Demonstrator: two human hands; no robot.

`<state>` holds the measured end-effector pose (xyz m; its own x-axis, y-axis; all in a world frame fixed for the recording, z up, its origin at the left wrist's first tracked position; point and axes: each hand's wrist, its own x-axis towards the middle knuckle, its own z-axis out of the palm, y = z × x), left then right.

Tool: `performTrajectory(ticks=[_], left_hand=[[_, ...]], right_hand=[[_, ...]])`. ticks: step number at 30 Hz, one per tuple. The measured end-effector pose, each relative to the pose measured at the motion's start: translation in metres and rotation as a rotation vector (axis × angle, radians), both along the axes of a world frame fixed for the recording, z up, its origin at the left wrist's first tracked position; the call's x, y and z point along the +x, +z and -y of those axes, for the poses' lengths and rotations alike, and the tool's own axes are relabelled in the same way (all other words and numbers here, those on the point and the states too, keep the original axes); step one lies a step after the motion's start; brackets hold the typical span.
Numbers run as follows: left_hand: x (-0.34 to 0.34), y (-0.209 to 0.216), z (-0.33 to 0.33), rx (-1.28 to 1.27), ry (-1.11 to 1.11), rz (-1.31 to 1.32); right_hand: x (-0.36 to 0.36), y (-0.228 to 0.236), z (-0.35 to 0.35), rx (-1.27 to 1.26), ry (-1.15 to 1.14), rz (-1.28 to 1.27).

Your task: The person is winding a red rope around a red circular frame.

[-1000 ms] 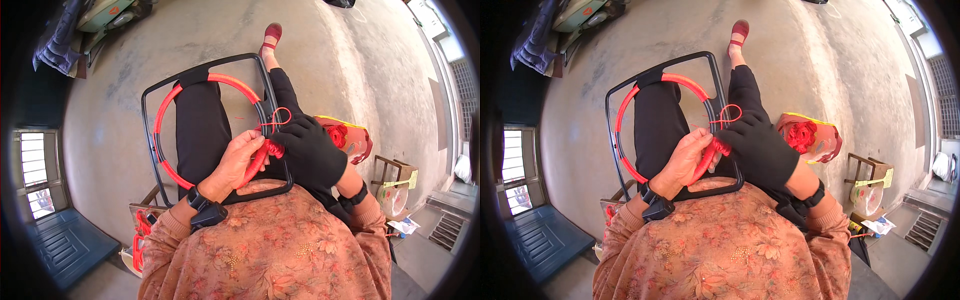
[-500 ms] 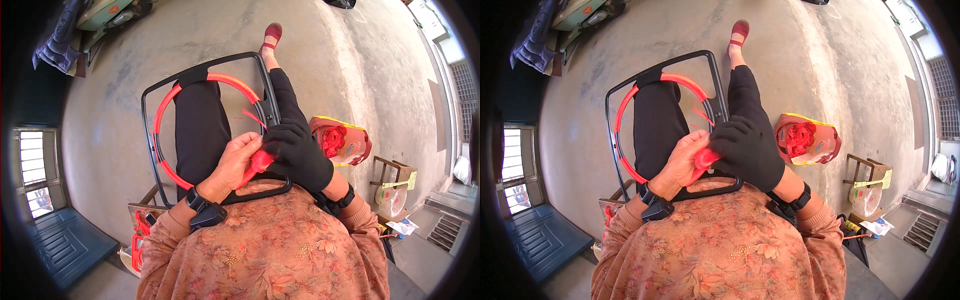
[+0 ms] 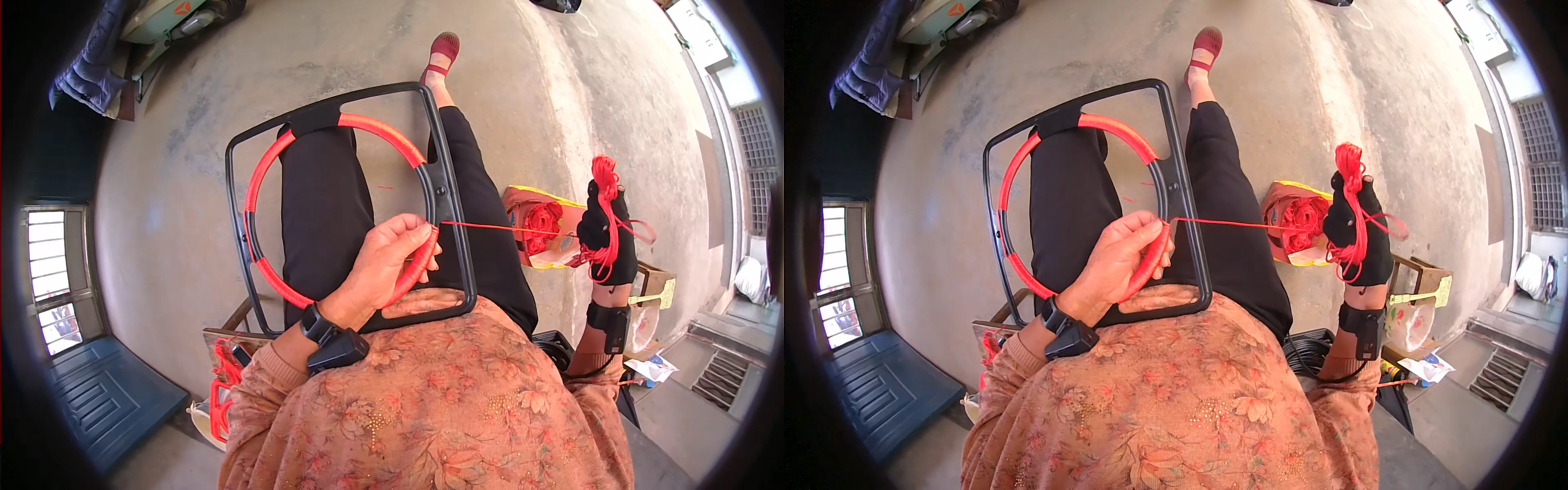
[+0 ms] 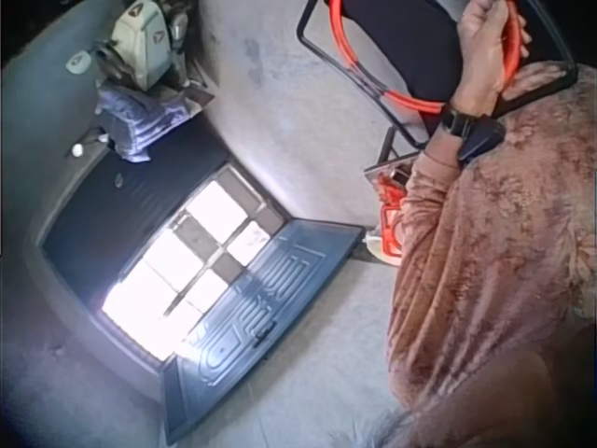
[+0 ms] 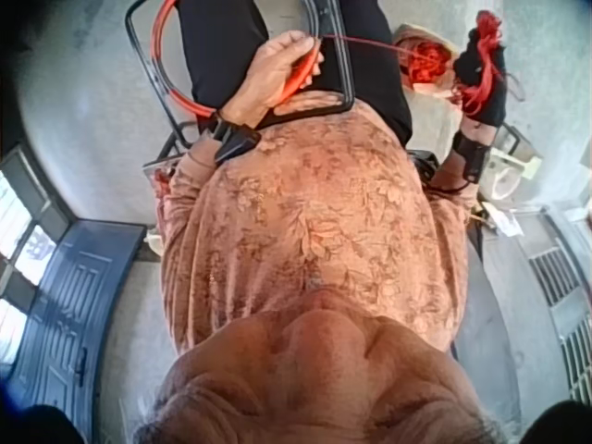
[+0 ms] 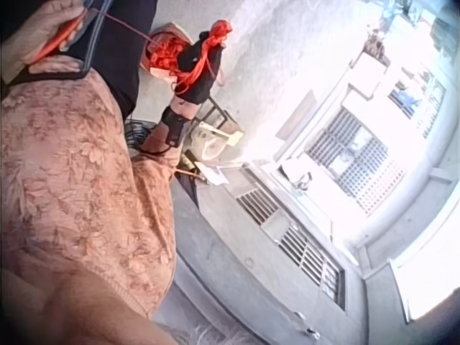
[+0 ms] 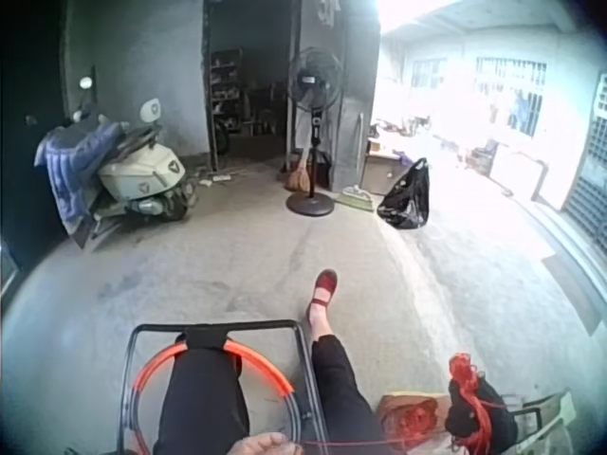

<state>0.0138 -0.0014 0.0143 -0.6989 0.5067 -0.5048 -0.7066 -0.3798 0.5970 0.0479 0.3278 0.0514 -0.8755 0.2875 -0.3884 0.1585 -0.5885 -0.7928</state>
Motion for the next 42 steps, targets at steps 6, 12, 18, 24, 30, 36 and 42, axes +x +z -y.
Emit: performTrajectory(ticks=[6, 12, 18, 24, 30, 36, 42], left_hand=[[-0.003, 0.004, -0.004, -0.002, 0.049, 0.020], [0.001, 0.006, -0.003, -0.155, 0.043, -0.141], [0.003, -0.013, -0.006, -0.557, 0.088, -0.603], [0.003, -0.005, -0.003, -0.463, -0.026, -0.430], [0.001, 0.001, -0.012, -0.015, 0.053, -0.241], [-0.006, 0.007, 0.000, 0.061, -0.036, -0.144], [-0.009, 0.014, -0.001, -0.100, -0.068, -0.034]], right_hand=[[-0.035, -0.019, -0.007, -0.018, 0.021, -0.197], [-0.095, -0.005, 0.108, 1.162, 0.266, -0.451], [-0.103, 0.022, 0.167, 1.965, 0.745, -0.999], [-0.097, 0.016, 0.157, 1.670, 0.699, -1.001], [-0.051, 0.029, 0.119, 1.504, 0.879, -0.817], [-0.032, 0.002, 0.128, 1.775, 0.636, -1.003], [0.007, 0.009, 0.115, 0.555, 0.573, -0.257]])
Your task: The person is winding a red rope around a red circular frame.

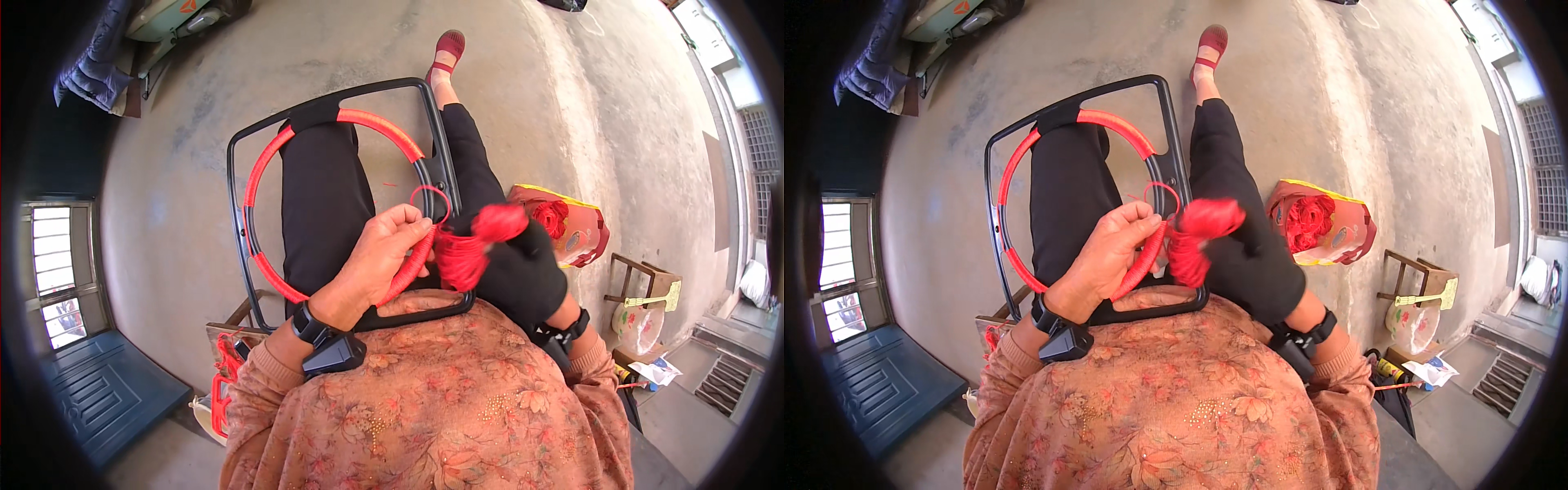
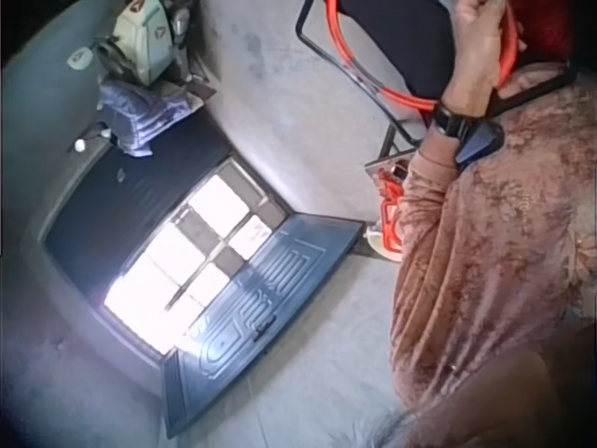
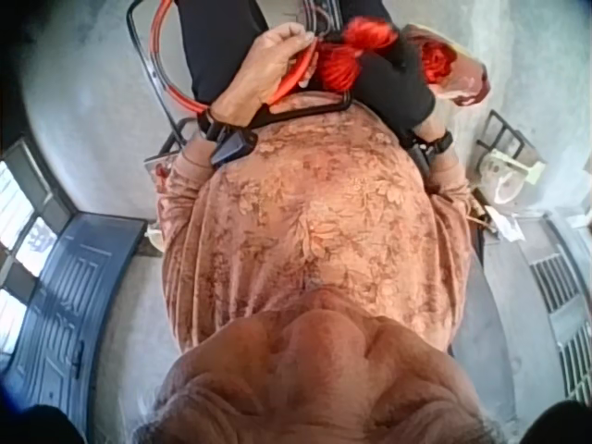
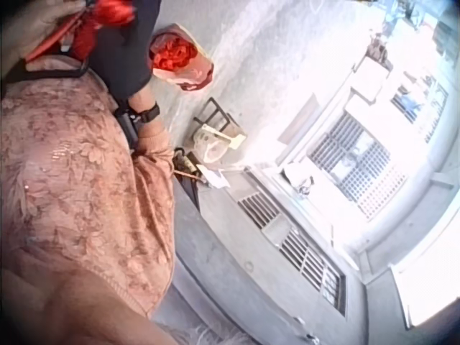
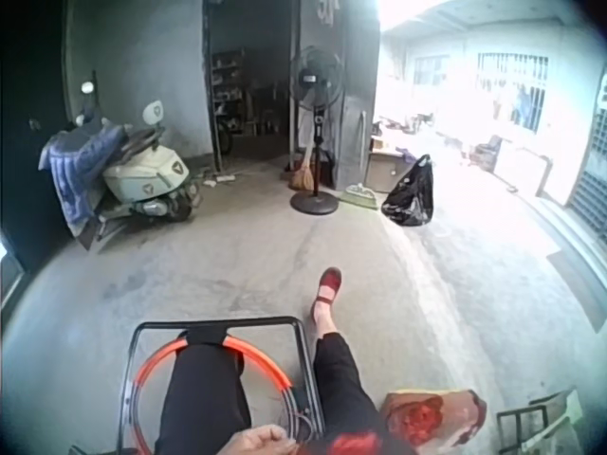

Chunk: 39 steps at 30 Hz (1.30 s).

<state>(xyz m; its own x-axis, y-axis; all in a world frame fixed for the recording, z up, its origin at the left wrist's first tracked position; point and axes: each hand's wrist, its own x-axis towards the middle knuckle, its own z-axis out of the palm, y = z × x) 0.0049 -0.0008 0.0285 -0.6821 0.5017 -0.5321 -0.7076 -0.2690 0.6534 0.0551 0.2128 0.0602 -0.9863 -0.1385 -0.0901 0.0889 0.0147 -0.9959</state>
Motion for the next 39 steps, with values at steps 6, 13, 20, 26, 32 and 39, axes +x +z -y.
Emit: performTrajectory(ticks=[6, 13, 20, 26, 32, 39], left_hand=[[0.011, -0.008, 0.000, -0.018, 0.010, 0.041], [0.011, -0.006, -0.004, 0.138, 0.130, 0.074], [0.010, -0.002, -0.010, -0.051, 0.142, -0.032], [0.013, -0.028, -0.008, -0.266, 0.186, -0.394], [0.012, -0.026, -0.003, -0.314, 0.094, -0.433], [0.008, -0.008, -0.007, -0.001, 0.061, -0.164]], right_hand=[[0.025, -0.004, -0.058, -0.862, -0.437, 0.169], [0.040, -0.027, -0.095, -0.347, -0.650, -0.090], [-0.084, -0.015, -0.040, -0.128, -0.383, -0.253], [-0.112, 0.020, 0.049, 1.249, 0.419, -0.977], [-0.112, 0.003, 0.049, 0.933, 0.357, -1.011], [-0.058, 0.018, 0.009, 0.815, 0.409, -0.721]])
